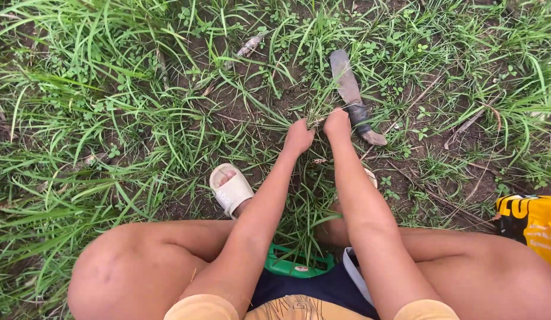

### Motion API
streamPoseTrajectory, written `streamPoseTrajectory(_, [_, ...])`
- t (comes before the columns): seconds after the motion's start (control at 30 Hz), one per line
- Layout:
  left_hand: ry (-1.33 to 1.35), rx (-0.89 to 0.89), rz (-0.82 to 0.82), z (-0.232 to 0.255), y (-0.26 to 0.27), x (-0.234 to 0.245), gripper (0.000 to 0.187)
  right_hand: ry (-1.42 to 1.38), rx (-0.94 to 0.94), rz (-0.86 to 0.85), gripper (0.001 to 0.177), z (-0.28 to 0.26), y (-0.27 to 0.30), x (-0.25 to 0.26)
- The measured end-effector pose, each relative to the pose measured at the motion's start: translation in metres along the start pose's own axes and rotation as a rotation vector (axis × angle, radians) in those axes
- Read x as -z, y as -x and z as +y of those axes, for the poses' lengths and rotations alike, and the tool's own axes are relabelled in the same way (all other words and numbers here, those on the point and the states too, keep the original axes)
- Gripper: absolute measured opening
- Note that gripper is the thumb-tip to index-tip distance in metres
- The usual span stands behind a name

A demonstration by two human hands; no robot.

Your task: Clear grass and scrape a wooden stick on the ground.

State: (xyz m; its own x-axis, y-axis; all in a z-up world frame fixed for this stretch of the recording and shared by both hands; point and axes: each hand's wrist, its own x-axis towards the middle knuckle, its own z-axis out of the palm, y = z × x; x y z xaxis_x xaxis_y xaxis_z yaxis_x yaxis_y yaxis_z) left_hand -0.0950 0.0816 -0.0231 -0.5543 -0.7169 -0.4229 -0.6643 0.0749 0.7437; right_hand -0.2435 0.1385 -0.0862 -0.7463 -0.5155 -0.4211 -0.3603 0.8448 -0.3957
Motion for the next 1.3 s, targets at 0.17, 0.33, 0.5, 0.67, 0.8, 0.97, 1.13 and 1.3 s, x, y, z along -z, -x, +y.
streamPoseTrajectory(0.17, [0.014, 0.088, -0.013, 0.009, -0.015, 0.007, 0.035, 0.059, -0.042, -0.118, 0.025, 0.032, -0.029, -0.045])
streamPoseTrajectory(0.33, [0.024, 0.063, 0.038, -0.008, -0.027, -0.003, 0.035, 0.064, -0.097, -0.231, 0.039, 0.01, 0.001, -0.003])
streamPoseTrajectory(0.5, [-0.124, 0.029, -0.042, 0.02, -0.022, 0.004, 0.034, -0.487, -0.033, 0.045, 0.036, 0.037, 0.0, -0.023])
streamPoseTrajectory(0.67, [-0.449, -0.246, 0.034, -0.013, -0.07, -0.033, 0.022, -0.979, -0.085, -0.022, 0.033, -0.007, 0.009, 0.018])
streamPoseTrajectory(0.8, [-0.705, -0.334, 0.198, -0.01, -0.097, -0.043, 0.012, -0.899, -0.124, 0.047, 0.029, -0.025, 0.022, 0.044])
streamPoseTrajectory(0.97, [-0.746, -0.311, 0.154, -0.012, -0.105, -0.04, 0.01, -0.965, -0.159, 0.026, 0.027, -0.008, 0.018, 0.031])
streamPoseTrajectory(1.13, [-0.612, -0.312, 0.055, 0.0, -0.069, -0.027, 0.011, -0.973, -0.148, 0.007, 0.031, -0.002, 0.014, 0.026])
streamPoseTrajectory(1.3, [-0.526, -0.4, 0.01, -0.005, -0.068, -0.042, 0.02, -0.766, -0.126, 0.17, 0.031, -0.008, 0.01, 0.041])
